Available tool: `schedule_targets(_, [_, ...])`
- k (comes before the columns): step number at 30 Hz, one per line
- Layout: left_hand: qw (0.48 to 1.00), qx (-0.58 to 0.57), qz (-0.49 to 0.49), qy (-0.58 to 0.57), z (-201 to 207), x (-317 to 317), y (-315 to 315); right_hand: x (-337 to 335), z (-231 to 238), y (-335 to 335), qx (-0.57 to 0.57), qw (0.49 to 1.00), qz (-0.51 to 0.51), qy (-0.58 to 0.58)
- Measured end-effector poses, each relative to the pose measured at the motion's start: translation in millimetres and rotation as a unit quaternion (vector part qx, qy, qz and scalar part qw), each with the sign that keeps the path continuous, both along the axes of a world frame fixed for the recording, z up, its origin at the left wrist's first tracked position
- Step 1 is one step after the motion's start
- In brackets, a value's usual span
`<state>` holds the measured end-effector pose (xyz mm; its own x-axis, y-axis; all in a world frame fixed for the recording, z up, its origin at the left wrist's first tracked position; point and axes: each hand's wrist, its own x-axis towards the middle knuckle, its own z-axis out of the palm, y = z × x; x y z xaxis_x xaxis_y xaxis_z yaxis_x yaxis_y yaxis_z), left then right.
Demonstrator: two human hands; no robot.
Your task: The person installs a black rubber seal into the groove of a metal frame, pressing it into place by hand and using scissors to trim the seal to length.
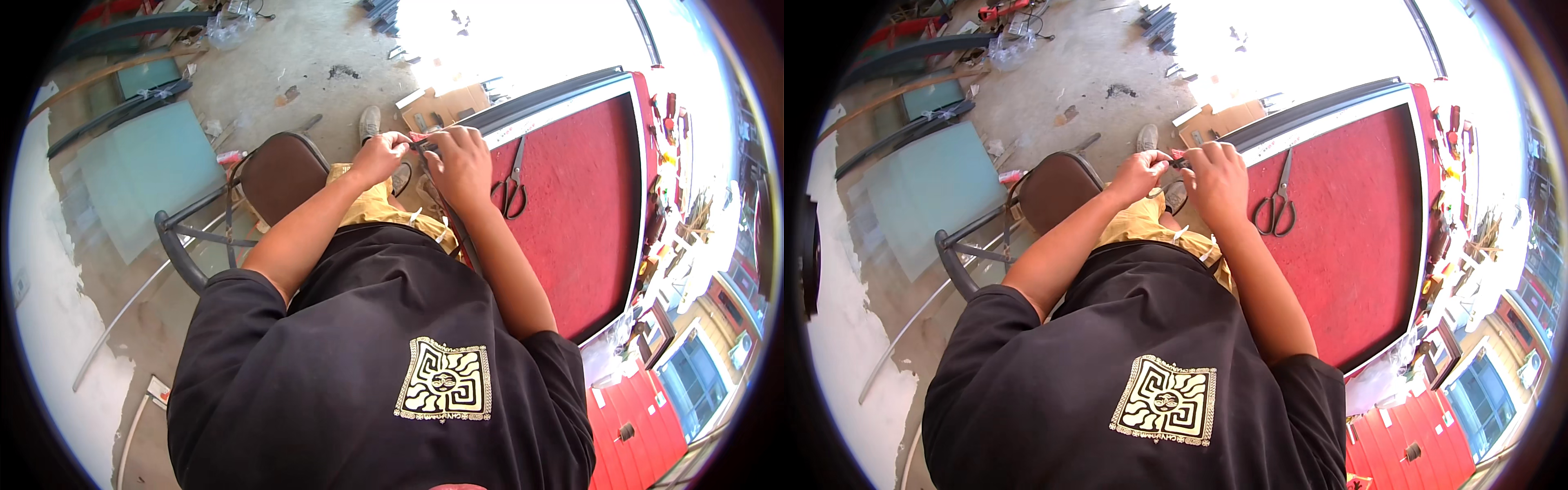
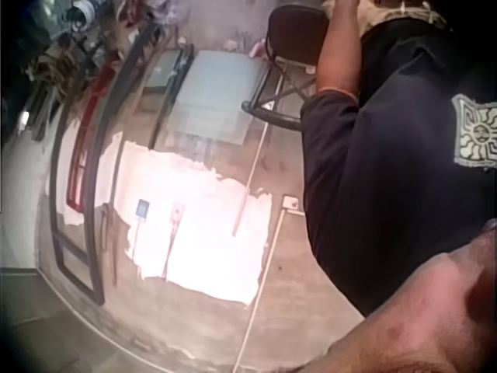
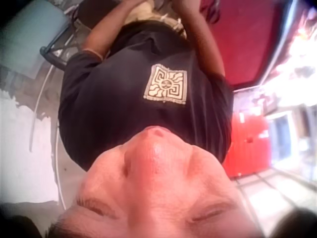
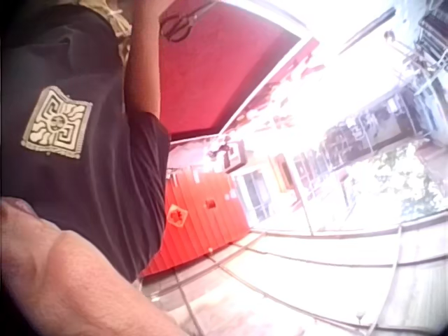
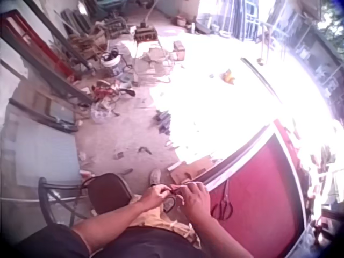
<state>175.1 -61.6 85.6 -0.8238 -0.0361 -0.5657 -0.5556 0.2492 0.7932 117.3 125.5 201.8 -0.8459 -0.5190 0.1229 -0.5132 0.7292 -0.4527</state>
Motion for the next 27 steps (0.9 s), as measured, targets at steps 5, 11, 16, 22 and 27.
schedule_targets(5, [1.0, 0.01, -0.009, -0.013, -2.4, -3.8, -1.1, -8.7, -41.6, -16.8, 0.087, 0.994, 0.059, -0.029])
schedule_targets(11, [1.0, 0.021, -0.007, -0.017, -5.6, -2.0, -2.5, -13.5, -59.7, -22.7, 0.096, 0.991, 0.076, -0.044])
schedule_targets(16, [0.999, 0.037, 0.003, -0.01, -4.3, -1.7, -2.5, -13.5, -65.7, -20.2, 0.088, 0.99, 0.089, -0.063])
schedule_targets(22, [0.999, 0.041, 0.0, -0.021, 1.7, -3.9, -2.8, -14.2, -59.6, -17.3, 0.068, 0.991, 0.082, -0.081])
schedule_targets(27, [0.999, 0.031, 0.005, -0.019, 5.2, -5.8, -0.2, -14.7, -54.9, -15.4, 0.072, 0.99, 0.089, -0.081])
